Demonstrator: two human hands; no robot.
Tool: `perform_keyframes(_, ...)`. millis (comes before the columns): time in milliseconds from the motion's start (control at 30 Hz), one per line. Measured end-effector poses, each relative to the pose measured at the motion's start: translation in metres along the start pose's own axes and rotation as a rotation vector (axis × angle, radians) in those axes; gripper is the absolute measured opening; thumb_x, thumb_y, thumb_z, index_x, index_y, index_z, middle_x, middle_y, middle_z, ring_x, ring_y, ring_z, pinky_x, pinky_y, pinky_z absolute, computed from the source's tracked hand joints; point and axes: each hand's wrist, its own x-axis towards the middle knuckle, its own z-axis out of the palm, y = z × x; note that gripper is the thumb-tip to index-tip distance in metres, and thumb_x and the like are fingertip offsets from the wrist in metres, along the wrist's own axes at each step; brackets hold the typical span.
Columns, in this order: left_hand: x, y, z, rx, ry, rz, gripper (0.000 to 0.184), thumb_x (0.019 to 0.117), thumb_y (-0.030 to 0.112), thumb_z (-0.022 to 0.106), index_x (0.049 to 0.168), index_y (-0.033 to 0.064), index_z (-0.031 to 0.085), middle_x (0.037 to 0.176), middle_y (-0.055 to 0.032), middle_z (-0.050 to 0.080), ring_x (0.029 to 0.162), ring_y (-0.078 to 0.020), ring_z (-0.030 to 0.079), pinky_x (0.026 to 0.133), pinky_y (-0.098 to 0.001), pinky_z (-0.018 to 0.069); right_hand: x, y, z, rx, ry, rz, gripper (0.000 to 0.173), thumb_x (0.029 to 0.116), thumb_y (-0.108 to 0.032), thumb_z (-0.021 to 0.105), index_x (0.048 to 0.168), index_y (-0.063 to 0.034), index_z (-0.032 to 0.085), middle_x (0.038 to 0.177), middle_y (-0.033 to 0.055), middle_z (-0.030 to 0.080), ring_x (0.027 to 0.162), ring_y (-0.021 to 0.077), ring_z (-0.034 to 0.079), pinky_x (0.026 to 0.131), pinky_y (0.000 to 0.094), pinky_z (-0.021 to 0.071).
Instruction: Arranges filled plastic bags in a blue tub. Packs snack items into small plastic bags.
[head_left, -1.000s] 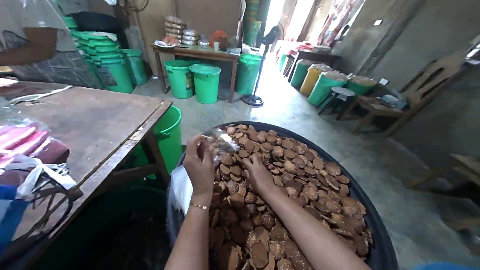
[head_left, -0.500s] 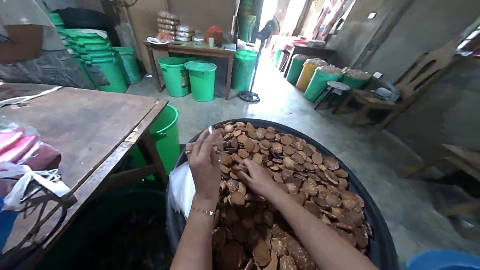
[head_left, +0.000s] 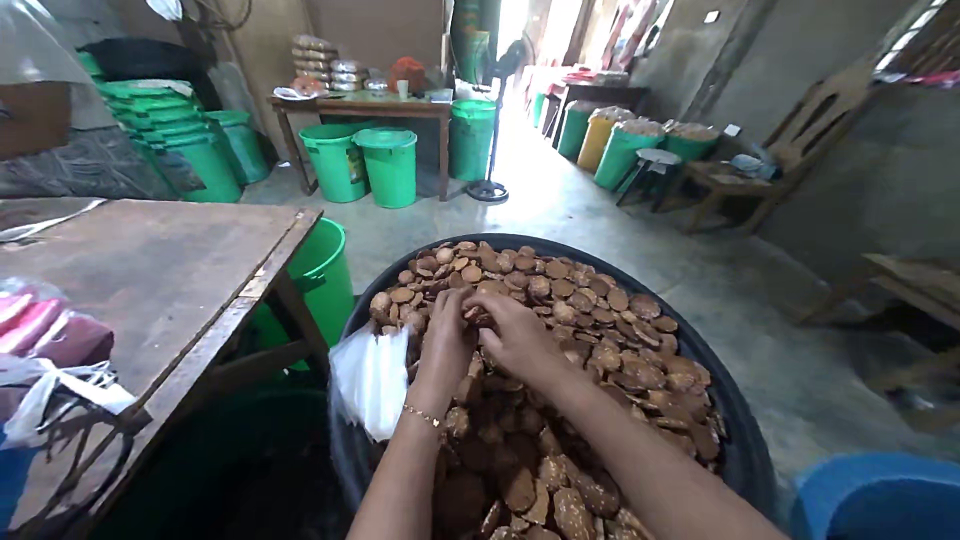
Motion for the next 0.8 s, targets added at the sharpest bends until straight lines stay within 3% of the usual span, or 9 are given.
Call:
perform_keyframes(100,-0.004,0.006,0.005,0.026,0.083,0.101,0.046,0.0959,-0.001,0.057,0.142,-0.0033,0.054,0.147,-0.0262,0.049,0.126,-0.0349,0.059,0.103,-0.0424,0.0512,0.006,-0.017,-0.006,-0.208,-0.134,0.094,0.043,0.1067,-0.007,0.044,0.149,0.0009,0.047,0.144,0.0214,0.057,0.136,0.0340,0.053,0.115,0.0474,0.0404)
perform_keyframes(200,-0.010,0.008,0.004,0.064,0.234,0.321,0.040,0.0970,0.000,0.056,0.137,-0.0032,0.060,0.143,-0.0244,0.054,0.123,-0.0340,0.062,0.100,-0.0439,0.0536,0.011,-0.027,-0.014,0.007,-0.139,0.167,0.038,0.1071,-0.004,0.036,0.140,0.0040,0.052,0.135,0.0228,0.060,0.129,0.0306,0.058,0.110,0.0442,0.0435)
perform_keyframes(367,-0.016,-0.009,-0.021,-0.242,0.484,0.454,0.039,0.1007,0.020,0.056,0.136,0.0040,0.062,0.153,-0.0188,0.045,0.142,-0.0235,0.044,0.115,-0.0394,0.0402,0.006,-0.029,-0.038,0.015,0.177,-0.084,0.037,0.1050,-0.016,0.056,0.140,-0.0035,0.056,0.116,0.0188,0.070,0.102,0.0326,0.071,0.090,0.0510,0.0564)
perform_keyframes(433,-0.014,-0.017,-0.030,-0.617,0.338,0.262,0.074,0.0993,0.034,0.060,0.158,0.0025,0.027,0.161,-0.0055,0.035,0.136,-0.0069,0.048,0.107,-0.0269,0.0472,0.006,-0.024,-0.055,0.110,0.191,-0.233,0.029,0.1012,-0.020,0.064,0.126,-0.0058,0.065,0.105,0.0105,0.072,0.093,0.0200,0.071,0.085,0.0416,0.0581)
perform_keyframes(467,-0.012,-0.021,-0.031,-0.878,0.209,0.171,0.082,0.0970,0.038,0.065,0.160,0.0101,0.020,0.150,0.0018,0.048,0.118,-0.0053,0.062,0.093,-0.0267,0.0571,0.005,-0.024,-0.062,0.082,0.160,-0.305,0.026,0.0995,-0.020,0.066,0.120,-0.0045,0.069,0.102,0.0094,0.073,0.092,0.0173,0.071,0.085,0.0383,0.0585)
perform_keyframes(533,-0.010,-0.023,-0.027,-1.214,-0.017,0.069,0.061,0.0958,0.036,0.068,0.147,0.0135,0.045,0.124,-0.0008,0.070,0.093,-0.0128,0.073,0.073,-0.0297,0.0626,0.003,-0.026,-0.073,-0.084,0.066,-0.454,0.025,0.0988,-0.022,0.066,0.115,-0.0036,0.073,0.099,0.0119,0.073,0.092,0.0221,0.071,0.084,0.0409,0.0579)
perform_keyframes(600,-0.009,-0.029,-0.027,-1.319,-0.211,0.105,0.051,0.0925,0.045,0.069,0.132,0.0128,0.066,0.121,-0.0022,0.073,0.097,-0.0130,0.073,0.078,-0.0298,0.0619,0.002,-0.027,-0.085,-0.191,-0.063,-0.516,0.028,0.1000,-0.028,0.064,0.116,-0.0078,0.075,0.100,0.0123,0.072,0.093,0.0250,0.068,0.083,0.0424,0.0556)
perform_keyframes(733,-0.014,-0.023,-0.016,-1.460,-0.444,0.222,0.057,0.0906,0.055,0.066,0.135,0.0187,0.066,0.124,-0.0017,0.072,0.104,-0.0139,0.072,0.080,-0.0319,0.0630,0.002,-0.029,-0.093,-0.134,-0.201,-0.426,0.027,0.1000,-0.029,0.065,0.118,-0.0124,0.075,0.100,0.0065,0.072,0.088,0.0162,0.066,0.082,0.0396,0.0540)
perform_keyframes(800,-0.017,-0.015,-0.007,-1.540,-0.341,0.166,0.049,0.0896,0.049,0.071,0.128,0.0190,0.068,0.112,-0.0027,0.076,0.092,-0.0137,0.075,0.071,-0.0299,0.0635,0.004,-0.020,-0.076,0.058,-0.062,-0.445,0.027,0.0993,-0.021,0.065,0.120,-0.0062,0.074,0.105,0.0088,0.072,0.088,0.0146,0.067,0.082,0.0353,0.0559)
